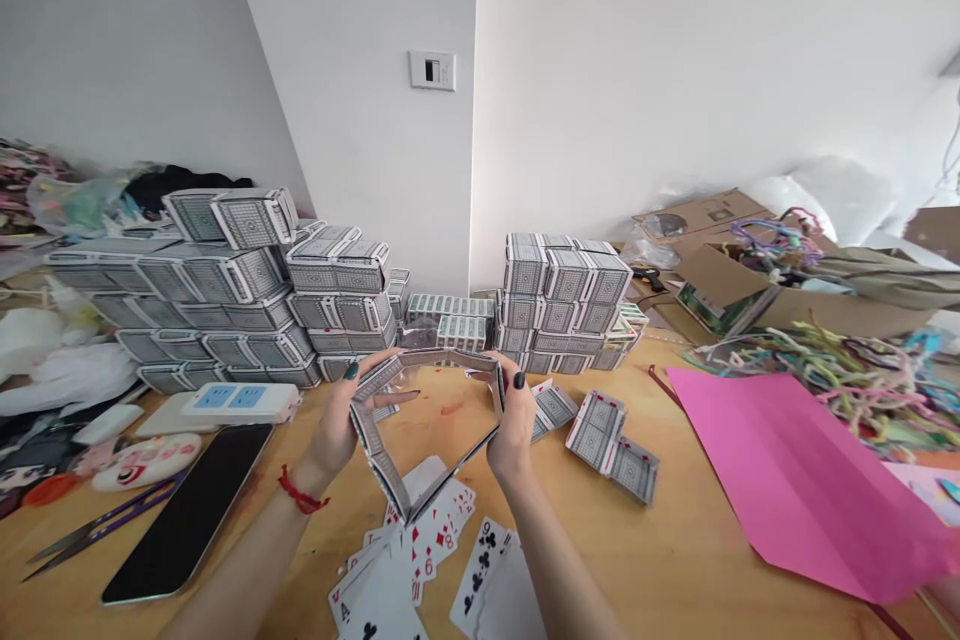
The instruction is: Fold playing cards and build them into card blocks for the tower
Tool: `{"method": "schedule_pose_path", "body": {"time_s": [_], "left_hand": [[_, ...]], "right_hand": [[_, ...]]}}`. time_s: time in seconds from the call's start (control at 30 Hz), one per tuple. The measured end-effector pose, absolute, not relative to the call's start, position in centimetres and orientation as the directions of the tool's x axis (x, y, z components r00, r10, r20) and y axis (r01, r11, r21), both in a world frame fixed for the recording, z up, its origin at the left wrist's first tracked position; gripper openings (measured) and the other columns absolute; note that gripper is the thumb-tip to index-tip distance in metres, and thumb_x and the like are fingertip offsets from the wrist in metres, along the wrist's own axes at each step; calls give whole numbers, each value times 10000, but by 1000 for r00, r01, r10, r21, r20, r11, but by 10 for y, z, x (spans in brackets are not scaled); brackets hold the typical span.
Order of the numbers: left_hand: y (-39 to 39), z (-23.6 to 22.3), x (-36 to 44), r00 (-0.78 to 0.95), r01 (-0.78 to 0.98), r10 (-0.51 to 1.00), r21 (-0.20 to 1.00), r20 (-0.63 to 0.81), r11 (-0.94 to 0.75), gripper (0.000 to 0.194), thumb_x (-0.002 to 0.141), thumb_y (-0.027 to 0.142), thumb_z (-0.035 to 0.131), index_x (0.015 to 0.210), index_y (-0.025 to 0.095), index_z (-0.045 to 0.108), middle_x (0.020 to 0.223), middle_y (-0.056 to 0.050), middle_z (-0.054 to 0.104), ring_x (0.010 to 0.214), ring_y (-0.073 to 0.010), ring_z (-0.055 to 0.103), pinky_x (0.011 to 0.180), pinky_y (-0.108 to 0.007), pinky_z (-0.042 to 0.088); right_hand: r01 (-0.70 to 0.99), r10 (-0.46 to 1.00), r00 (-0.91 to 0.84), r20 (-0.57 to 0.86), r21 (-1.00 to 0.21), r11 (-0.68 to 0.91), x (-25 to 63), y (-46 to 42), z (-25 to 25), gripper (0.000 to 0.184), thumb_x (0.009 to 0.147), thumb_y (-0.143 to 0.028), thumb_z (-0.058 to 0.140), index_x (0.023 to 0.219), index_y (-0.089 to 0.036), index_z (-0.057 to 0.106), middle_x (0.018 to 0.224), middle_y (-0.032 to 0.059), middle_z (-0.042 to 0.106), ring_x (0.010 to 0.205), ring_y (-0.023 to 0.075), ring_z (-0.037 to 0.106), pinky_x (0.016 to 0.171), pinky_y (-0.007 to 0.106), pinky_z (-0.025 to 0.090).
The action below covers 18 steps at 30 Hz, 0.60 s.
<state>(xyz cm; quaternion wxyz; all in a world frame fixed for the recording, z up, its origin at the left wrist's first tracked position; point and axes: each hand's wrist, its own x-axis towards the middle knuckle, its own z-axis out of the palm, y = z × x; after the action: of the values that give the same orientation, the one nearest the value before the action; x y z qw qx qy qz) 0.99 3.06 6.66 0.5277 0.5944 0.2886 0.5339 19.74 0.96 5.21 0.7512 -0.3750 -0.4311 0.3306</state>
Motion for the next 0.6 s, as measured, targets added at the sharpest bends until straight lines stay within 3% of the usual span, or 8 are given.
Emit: {"method": "schedule_pose_path", "body": {"time_s": [0.17, 0.3, 0.47, 0.6], "left_hand": [[27, 76, 10, 266, -136, 872, 912, 410, -387, 492, 872, 438, 306, 1231, 172, 514, 1334, -75, 472, 1176, -271, 469, 951, -369, 429], [24, 84, 12, 245, -152, 857, 891, 454, -428, 461, 879, 375, 290, 1167, 139, 562, 1228, -86, 566, 1167, -254, 470, 1006, -364, 349], [24, 83, 8, 264, -175, 839, 879, 476, -443, 504, 869, 402, 250, 976, 122, 656, 1071, -109, 640, 1054, -272, 532, 957, -388, 368], [21, 88, 5, 294, -135, 811, 862, 506, -489, 510, 861, 369, 237, 975, 118, 666, 1021, -109, 653, 1033, -275, 535, 949, -388, 364]], "right_hand": [[-119, 834, 391, 389, -877, 465, 203, 9, 53, 519, 824, -559, 321, 945, -173, 647, 875, 72, 665, 795, 231, 606, 748, 358, 437], [-189, 882, 272, 386, -877, 442, 200, 2, 59, 505, 831, -555, 314, 919, -182, 643, 846, 75, 676, 804, 239, 617, 743, 358, 449], [-275, 915, 76, 397, -873, 402, 199, -2, 65, 504, 837, -549, 311, 856, -189, 663, 819, 71, 684, 806, 239, 625, 799, 370, 444], [-331, 910, 61, 410, -852, 405, 204, 0, 64, 484, 825, -560, 336, 851, -197, 655, 816, 69, 679, 824, 245, 618, 796, 373, 442]]}}
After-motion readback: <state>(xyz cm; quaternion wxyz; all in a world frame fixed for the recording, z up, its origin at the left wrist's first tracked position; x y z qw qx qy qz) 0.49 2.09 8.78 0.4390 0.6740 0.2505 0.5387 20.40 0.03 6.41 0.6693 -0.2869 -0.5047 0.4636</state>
